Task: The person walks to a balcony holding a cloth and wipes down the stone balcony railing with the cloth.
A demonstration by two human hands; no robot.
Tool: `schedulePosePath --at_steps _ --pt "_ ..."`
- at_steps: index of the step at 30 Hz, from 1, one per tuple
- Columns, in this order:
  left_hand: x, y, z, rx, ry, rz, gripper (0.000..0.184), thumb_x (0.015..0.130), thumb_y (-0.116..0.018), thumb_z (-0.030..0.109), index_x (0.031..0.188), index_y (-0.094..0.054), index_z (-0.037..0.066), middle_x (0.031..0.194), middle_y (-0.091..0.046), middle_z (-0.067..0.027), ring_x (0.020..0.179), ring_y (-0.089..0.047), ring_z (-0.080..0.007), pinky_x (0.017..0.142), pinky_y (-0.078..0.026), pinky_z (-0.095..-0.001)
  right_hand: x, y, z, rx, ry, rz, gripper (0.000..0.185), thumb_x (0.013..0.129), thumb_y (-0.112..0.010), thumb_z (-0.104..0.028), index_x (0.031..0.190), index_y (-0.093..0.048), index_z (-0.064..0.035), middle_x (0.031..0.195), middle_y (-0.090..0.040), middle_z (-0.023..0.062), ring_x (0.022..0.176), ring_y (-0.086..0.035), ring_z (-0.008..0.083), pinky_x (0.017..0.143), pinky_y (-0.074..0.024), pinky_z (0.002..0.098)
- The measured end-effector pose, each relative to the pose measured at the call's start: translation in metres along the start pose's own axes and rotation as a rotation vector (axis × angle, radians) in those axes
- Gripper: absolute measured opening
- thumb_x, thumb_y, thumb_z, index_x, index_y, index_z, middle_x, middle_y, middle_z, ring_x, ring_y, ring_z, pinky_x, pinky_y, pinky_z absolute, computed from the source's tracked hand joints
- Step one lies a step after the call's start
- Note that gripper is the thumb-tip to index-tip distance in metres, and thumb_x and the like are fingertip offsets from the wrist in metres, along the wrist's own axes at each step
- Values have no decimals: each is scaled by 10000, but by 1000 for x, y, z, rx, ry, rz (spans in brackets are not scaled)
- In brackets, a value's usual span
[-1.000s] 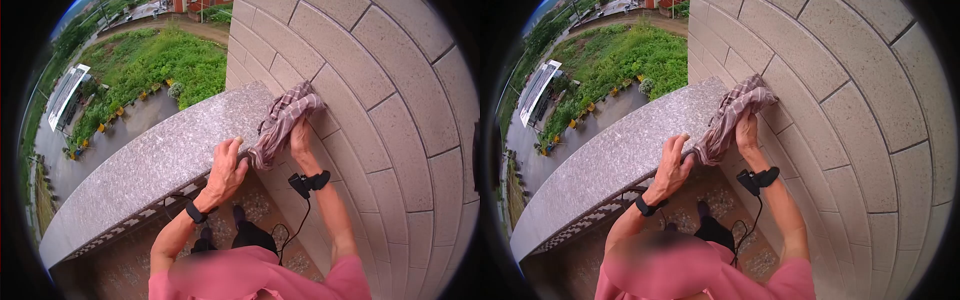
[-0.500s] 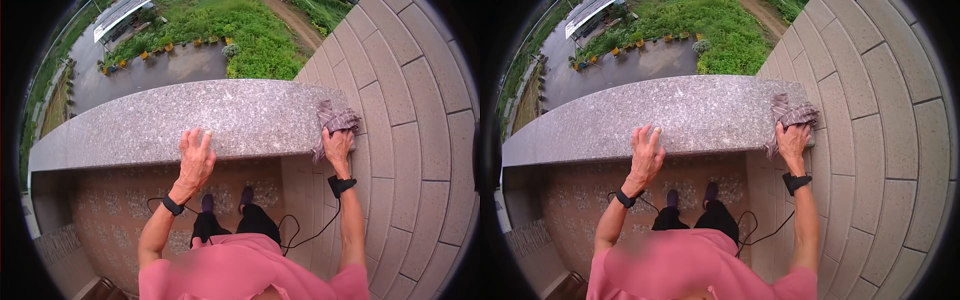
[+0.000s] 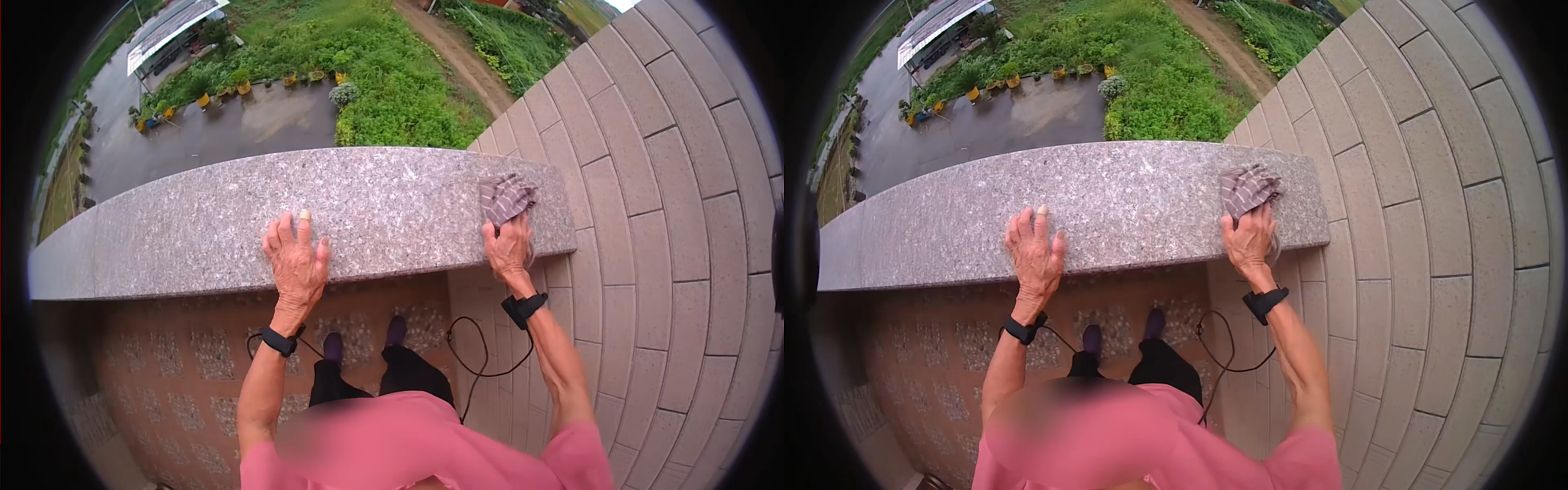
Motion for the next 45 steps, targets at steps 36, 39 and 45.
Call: schedulePosePath --at_steps 36,39,45 --pt "1 3 7 68 45 43 474 752 -545 110 1205 -479 -12 1213 -497 -164 1175 -430 -345 1006 -299 -454 116 -7 201 -60 167 64 514 716 -656 -153 1207 -530 -73 1183 -517 151 1068 -470 347 929 -411 422" --pt "1 5 5 55 69 53 473 748 -552 114 1201 -485 -5 1213 -500 -163 1176 -430 -353 1006 -300 -464 109 -7 185 -100 98 41 502 728 -648 -149 1206 -525 -56 1199 -505 152 1071 -468 356 937 -403 430" --pt "0 5 5 13 60 48 481 734 -568 116 1194 -492 2 1228 -499 -164 1185 -421 -360 1016 -293 -473 68 -3 145 -134 -75 43 475 749 -645 -167 1198 -531 -60 1227 -481 155 1086 -449 374 914 -417 452"
Point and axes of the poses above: each hand's wrist, its own x-axis towards the middle knuckle, its own y-axis out of the back of the hand, z = x × y, the point moved 2 cm from there along x, towards the middle knuckle
